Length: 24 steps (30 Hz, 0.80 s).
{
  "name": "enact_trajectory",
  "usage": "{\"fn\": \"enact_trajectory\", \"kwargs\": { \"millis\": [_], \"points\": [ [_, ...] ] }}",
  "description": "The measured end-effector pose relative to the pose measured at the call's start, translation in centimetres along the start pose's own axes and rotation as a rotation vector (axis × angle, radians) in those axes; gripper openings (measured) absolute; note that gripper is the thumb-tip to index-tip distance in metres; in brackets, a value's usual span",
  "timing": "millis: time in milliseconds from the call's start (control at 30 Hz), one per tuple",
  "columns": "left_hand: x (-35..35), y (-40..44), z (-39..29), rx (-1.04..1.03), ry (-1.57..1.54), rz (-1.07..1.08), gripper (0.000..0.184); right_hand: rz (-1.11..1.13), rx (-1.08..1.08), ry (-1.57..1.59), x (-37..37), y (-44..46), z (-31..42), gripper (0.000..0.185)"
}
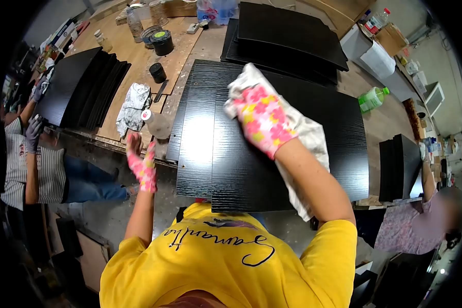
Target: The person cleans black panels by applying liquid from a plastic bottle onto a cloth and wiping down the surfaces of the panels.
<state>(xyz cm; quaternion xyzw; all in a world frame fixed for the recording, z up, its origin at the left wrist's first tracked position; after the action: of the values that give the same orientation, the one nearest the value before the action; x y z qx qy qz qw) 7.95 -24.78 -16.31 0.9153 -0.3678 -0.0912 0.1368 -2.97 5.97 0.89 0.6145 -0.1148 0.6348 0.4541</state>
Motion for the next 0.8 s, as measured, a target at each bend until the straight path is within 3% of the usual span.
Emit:
{"fn": "enact_trajectory", "kwargs": {
  "millis": [33, 67, 100, 133, 233, 300, 333, 367, 433, 467, 500, 533, 567, 600, 633, 667, 700, 800],
  "points": [
    [0.6, -1.5, -3.0, 0.099, 0.017, -0.038, 0.055, -0.034, -0.114, 0.260, -1.4, -0.8, 0.7, 0.022],
    [0.8, -3.3, -5.7, 0.190, -0.084, -0.047, 0.034, -0.074, 0.123, -0.060, -1.7, -0.8, 2.1, 0.023],
    [1.2, -4.8, -8.4, 0.171, 0.018, 0.005, 0.019, 0.053, 0.219, -0.101, 0.6, -0.1, 3.8, 0.023],
    [1.6, -6.4, -10.9, 0.239, 0.054, 0.128, 0.008, 0.035, 0.190, -0.067, 0.4, 0.2, 2.6, 0.022],
    [1.8, -9.4, -15.0, 0.536, -0.051, 0.555, 0.014, 0.090, -0.003, -0.142, 0.5, 1.8, -0.3, 0.021],
    [0.8, -9.4, -16.0, 0.816, 0.019, 0.920, 0.026, 0.101, -0.102, 0.214, -0.9, 0.7, 1.2, 0.020],
    [0.8, -10.1, -14.7, 1.021, -0.052, 0.974, 0.036, 0.088, 0.122, -0.033, -0.7, 0.0, 3.0, 0.019],
    [1.0, -10.8, -13.3, 1.097, -0.175, 1.037, 0.043, 0.022, 0.110, 0.005, -0.2, 0.2, 2.5, 0.021],
    [0.3, -12.0, -13.2, 1.035, -0.312, 1.062, 0.047, 0.040, 0.046, -0.190, 1.2, 1.3, -1.3, 0.016],
    [0.2, -12.5, -12.2, 1.094, -0.328, 1.094, 0.043, 0.017, -0.462, 0.237, 0.9, 1.3, -5.7, 0.010],
    [0.1, -12.8, -11.3, 1.150, -0.345, 1.125, 0.041, -0.054, -0.407, -0.070, 3.9, 0.8, -6.4, 0.013],
    [-0.2, -12.6, -11.9, 1.140, -0.339, 1.134, 0.041, 0.219, -0.561, -0.071, 4.8, 0.0, -10.2, 0.015],
    [-0.8, -12.4, -13.1, 1.120, -0.367, 1.149, 0.038, 0.181, -0.358, -0.435, 6.5, -2.1, -11.0, 0.016],
    [-1.2, -12.2, -13.9, 1.099, -0.398, 1.162, 0.037, 0.168, -0.458, -0.395, 7.5, -5.2, -13.3, 0.026],
    [-1.5, -12.0, -14.3, 1.090, -0.402, 1.168, 0.037, 0.006, -0.427, -0.430, 8.8, -8.6, -13.6, 0.034],
    [-1.8, -11.8, -14.8, 1.070, -0.461, 1.164, 0.037, 0.094, -0.516, -0.390, 9.9, -12.1, -15.7, 0.039],
    [-2.2, -11.7, -15.1, 1.048, -0.522, 1.159, 0.037, -0.066, -0.519, -0.448, 10.5, -16.2, -15.7, 0.037],
    [-2.8, -11.3, -16.0, 1.070, -0.439, 1.165, 0.034, -0.142, -0.751, -0.429, 13.0, -24.6, -12.6, 0.042]
  ]
}}
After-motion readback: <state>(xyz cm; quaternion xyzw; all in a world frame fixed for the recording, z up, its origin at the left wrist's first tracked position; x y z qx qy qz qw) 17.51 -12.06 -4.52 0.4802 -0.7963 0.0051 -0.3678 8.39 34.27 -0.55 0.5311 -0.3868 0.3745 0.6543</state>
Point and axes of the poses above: each hand's wrist, its own y-axis towards the middle knuckle, its own x-axis out of the back of the hand, z = x × y, the point moved 3 cm from there along y, towards the middle knuckle, and after that the axes turned 1 degree about -z, right-handed, at the moved point
